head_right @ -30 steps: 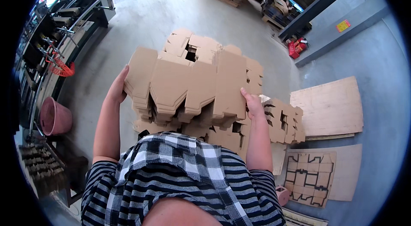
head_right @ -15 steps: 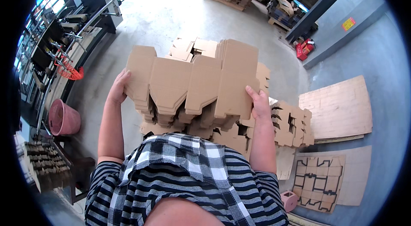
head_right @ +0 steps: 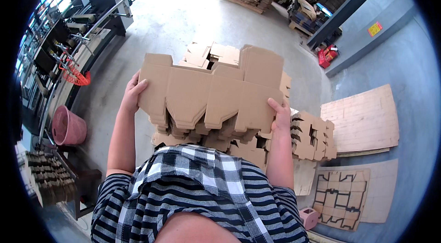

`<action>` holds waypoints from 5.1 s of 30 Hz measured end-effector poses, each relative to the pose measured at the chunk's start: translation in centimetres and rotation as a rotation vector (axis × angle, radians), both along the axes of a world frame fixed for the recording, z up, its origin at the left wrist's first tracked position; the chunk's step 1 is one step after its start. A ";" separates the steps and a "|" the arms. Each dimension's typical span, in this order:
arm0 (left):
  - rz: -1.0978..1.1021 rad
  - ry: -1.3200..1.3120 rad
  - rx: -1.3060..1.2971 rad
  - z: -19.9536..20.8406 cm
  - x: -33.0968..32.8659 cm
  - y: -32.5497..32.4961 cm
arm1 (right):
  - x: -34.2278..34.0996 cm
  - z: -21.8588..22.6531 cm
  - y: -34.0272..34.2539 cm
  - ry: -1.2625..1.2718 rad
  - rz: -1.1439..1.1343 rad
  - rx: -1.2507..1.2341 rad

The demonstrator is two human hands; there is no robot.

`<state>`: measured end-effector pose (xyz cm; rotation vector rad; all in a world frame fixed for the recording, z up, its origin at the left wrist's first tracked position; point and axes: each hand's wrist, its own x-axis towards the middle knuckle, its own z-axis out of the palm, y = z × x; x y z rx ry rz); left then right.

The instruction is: The person picks up flat cardboard pieces from a stack, folds them into box shapes, and places them into a machine. The person repeats this process multiple times throughout the clip.

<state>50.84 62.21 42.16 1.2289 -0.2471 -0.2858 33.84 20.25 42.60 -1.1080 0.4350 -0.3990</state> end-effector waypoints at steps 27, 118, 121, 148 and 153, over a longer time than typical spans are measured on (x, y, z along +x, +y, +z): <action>0.064 -0.436 0.121 2.2 -1.5 -0.8 | -1.6 2.4 -1.3 -0.014 0.124 -0.607; -0.179 -1.116 1.410 15.6 -4.1 -14.0 | -0.1 7.7 0.3 0.038 0.166 -0.741; -0.053 -1.219 1.362 12.9 -4.7 -13.5 | -0.5 5.7 0.2 -0.064 0.207 -0.714; -0.002 -1.194 1.319 8.6 -3.1 -14.0 | 5.2 17.1 12.7 0.071 0.205 -2.492; -0.009 -1.187 1.323 8.2 -3.0 -13.8 | 7.6 16.7 14.8 0.591 0.517 -2.621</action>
